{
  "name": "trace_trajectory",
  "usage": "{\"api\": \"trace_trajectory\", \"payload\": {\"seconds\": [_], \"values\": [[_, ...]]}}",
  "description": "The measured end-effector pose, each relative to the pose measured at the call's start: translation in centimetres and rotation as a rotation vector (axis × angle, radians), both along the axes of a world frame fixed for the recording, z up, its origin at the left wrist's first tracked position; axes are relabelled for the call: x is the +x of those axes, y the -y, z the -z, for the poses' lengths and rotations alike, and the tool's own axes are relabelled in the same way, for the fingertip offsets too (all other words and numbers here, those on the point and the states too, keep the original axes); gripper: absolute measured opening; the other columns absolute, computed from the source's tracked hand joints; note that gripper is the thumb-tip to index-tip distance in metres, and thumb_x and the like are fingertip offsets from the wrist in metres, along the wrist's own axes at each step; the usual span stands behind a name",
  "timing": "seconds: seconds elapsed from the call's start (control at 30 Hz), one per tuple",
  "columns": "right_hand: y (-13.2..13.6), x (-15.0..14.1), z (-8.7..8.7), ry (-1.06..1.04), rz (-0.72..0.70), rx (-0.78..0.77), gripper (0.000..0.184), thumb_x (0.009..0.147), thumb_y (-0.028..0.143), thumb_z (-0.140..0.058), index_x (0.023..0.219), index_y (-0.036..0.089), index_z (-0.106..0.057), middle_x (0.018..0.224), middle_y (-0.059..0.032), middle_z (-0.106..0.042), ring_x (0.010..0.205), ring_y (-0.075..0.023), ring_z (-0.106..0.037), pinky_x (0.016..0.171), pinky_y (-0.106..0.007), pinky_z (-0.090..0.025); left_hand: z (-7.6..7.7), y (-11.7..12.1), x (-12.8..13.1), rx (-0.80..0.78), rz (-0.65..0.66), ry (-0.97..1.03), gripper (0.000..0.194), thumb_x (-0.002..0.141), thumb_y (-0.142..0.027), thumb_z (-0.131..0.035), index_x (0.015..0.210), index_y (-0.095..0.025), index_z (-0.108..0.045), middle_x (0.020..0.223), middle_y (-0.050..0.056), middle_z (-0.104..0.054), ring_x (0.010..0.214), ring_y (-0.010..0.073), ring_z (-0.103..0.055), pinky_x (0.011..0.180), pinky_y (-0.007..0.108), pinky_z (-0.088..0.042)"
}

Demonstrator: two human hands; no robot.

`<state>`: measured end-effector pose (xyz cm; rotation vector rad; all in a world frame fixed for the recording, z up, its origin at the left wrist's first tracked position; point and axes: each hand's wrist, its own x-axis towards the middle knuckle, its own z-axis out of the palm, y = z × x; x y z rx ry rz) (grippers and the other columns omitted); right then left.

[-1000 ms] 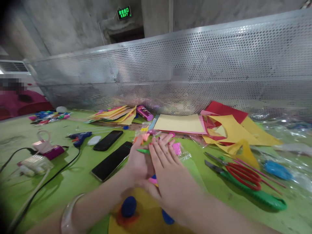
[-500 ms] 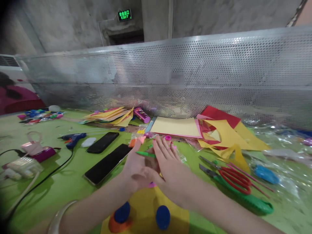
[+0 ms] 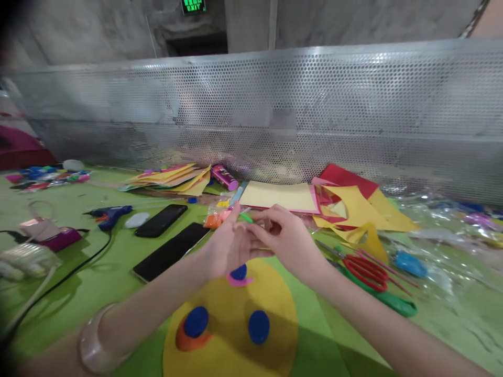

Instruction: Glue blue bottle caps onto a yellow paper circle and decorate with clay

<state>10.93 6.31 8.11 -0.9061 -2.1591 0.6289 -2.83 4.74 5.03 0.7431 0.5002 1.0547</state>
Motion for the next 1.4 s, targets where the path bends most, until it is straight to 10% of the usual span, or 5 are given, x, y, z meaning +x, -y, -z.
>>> {"api": "trace_trajectory", "payload": {"seconds": [0.23,0.6,0.83,1.2,1.4], "values": [[-0.1,1.8,-0.3,-0.188,-0.075,-0.273,0.019,0.085,0.038,-0.052,0.086,0.02,-0.049,0.072,-0.0006,-0.064,0.068,-0.0147,-0.06,0.065,-0.03,-0.048,0.1,0.1,-1.9,0.543,-0.255,-0.718,0.053,0.07,-0.046,-0.068,0.112,-0.017,-0.053,0.111,0.013,-0.061,0.09,0.0222,-0.061,0.08,0.037,-0.046],[3.7,4.6,3.9,-0.21,-0.102,-0.584,0.016,0.083,0.031,-0.058,0.091,0.02,-0.05,0.083,-0.0019,-0.065,0.076,-0.0158,-0.062,0.073,-0.033,-0.051,1.2,3.1,-1.7,0.768,-0.189,-1.128,0.011,0.079,-0.028,-0.06,0.084,-0.018,-0.062,0.08,0.001,-0.066,0.073,0.0137,-0.059,0.066,0.025,-0.045],[5.1,5.8,5.6,0.058,-0.071,-0.344,0.007,0.082,0.025,-0.06,0.088,0.024,-0.064,0.081,0.0025,-0.068,0.074,-0.0134,-0.063,0.067,-0.024,-0.05,2.3,4.2,-2.5,0.837,-0.037,-1.241,0.018,0.08,-0.032,-0.061,0.09,-0.017,-0.065,0.084,0.002,-0.07,0.075,0.013,-0.062,0.069,0.022,-0.045],[6.4,6.3,7.5,0.203,-0.429,-0.001,0.017,0.085,0.016,-0.054,0.097,0.021,-0.064,0.086,-0.0044,-0.065,0.076,-0.014,-0.06,0.064,-0.019,-0.051,2.5,5.2,-3.1,1.31,0.327,-1.271,0.018,0.089,-0.029,-0.049,0.09,-0.019,-0.064,0.083,0.002,-0.065,0.073,0.0119,-0.056,0.067,0.021,-0.041],[6.7,6.2,8.1,0.292,-0.436,-0.044,0.016,0.089,0.015,-0.049,0.1,0.019,-0.061,0.089,-0.0049,-0.063,0.079,-0.0141,-0.057,0.069,-0.021,-0.05,2.8,5.4,-3.2,1.319,0.43,-1.367,0.018,0.089,-0.031,-0.047,0.082,-0.018,-0.058,0.078,0.0,-0.062,0.069,0.0125,-0.051,0.062,0.024,-0.038]]}}
